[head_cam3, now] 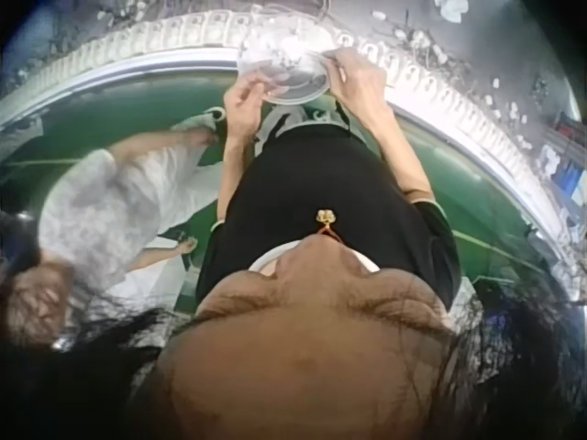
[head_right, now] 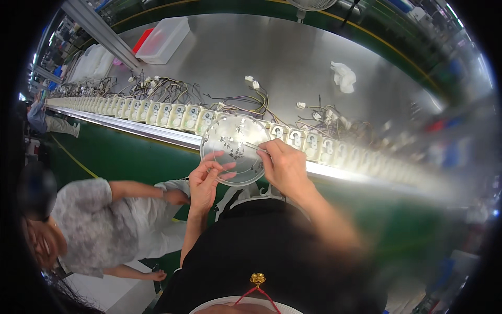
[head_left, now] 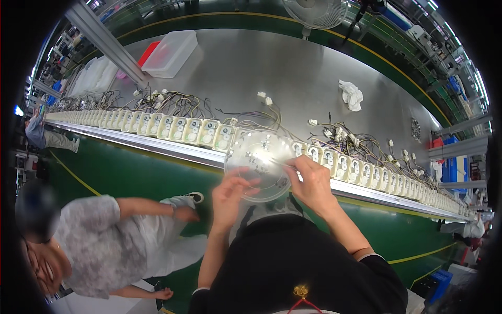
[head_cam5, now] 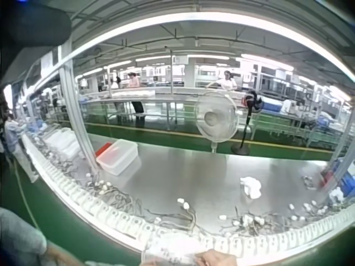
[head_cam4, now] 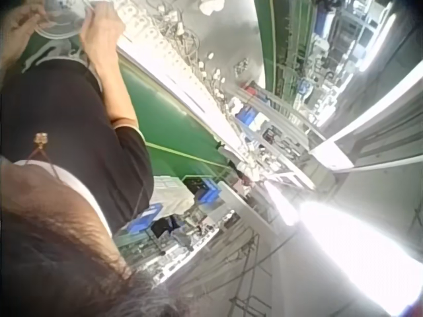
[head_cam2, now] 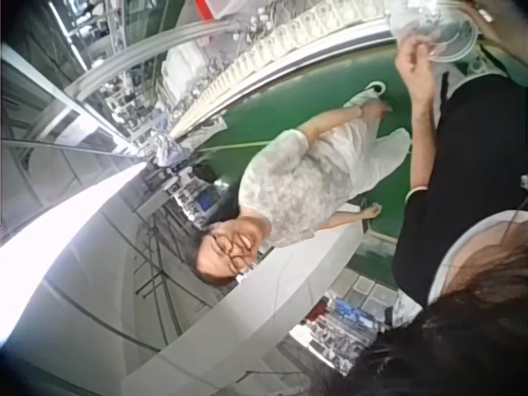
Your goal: Assembling LED light components on a production line.
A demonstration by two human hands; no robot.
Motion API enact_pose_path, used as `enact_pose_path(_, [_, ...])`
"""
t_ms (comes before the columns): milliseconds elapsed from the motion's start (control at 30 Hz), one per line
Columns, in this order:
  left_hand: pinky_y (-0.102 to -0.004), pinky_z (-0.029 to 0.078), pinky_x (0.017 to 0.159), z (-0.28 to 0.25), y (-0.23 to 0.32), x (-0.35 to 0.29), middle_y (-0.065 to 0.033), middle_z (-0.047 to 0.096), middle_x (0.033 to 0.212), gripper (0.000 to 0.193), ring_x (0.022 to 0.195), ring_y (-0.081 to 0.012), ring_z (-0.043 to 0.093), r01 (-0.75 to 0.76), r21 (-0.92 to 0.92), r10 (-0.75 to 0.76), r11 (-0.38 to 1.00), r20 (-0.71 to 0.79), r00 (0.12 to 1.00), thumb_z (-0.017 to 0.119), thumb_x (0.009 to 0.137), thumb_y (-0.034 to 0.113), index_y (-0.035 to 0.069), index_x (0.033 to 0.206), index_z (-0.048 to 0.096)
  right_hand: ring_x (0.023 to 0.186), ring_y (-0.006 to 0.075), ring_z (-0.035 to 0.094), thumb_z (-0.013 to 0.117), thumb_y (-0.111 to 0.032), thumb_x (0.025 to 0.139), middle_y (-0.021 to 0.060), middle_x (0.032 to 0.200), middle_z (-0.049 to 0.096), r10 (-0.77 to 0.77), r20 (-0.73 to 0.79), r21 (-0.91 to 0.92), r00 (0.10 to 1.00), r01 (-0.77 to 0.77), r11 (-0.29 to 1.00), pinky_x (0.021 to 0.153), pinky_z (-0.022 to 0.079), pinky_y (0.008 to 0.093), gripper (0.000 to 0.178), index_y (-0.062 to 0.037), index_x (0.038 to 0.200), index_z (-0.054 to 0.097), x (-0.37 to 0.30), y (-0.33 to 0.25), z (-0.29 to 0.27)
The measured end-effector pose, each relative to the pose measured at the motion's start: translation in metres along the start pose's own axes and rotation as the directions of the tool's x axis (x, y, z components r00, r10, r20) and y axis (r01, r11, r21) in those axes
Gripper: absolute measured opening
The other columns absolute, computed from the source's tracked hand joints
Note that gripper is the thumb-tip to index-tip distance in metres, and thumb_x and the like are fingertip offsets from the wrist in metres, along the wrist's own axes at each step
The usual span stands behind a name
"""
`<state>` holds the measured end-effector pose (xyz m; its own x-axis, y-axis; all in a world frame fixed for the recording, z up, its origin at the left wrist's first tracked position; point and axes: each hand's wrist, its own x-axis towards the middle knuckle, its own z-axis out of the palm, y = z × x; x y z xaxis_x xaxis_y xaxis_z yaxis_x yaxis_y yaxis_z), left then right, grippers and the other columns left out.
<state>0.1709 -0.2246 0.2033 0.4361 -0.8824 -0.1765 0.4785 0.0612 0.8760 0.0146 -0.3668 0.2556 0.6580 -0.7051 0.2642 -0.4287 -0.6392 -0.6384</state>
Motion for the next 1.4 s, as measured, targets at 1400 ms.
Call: enact_pose_path(1400, [-0.0426, 0.055, 0.079, 0.028, -0.011, 0.064, -0.0154, 0.047, 0.127, 0.020, 0.100, -0.0342, 0.060, 0.118, 0.127, -0.155, 0.985, 0.338, 0.928, 0.054, 0.088, 0.003, -0.002, 0.107, 0.060, 0.058, 0.0273, 0.062, 0.061, -0.014, 0.085, 0.0163, 0.070, 0.063, 0.600, -0.631, 0.210, 0.492, -0.637, 0.742, 0.052, 0.047, 0.0327, 0.014, 0.0002, 0.084, 0.061, -0.112, 0.068, -0.014])
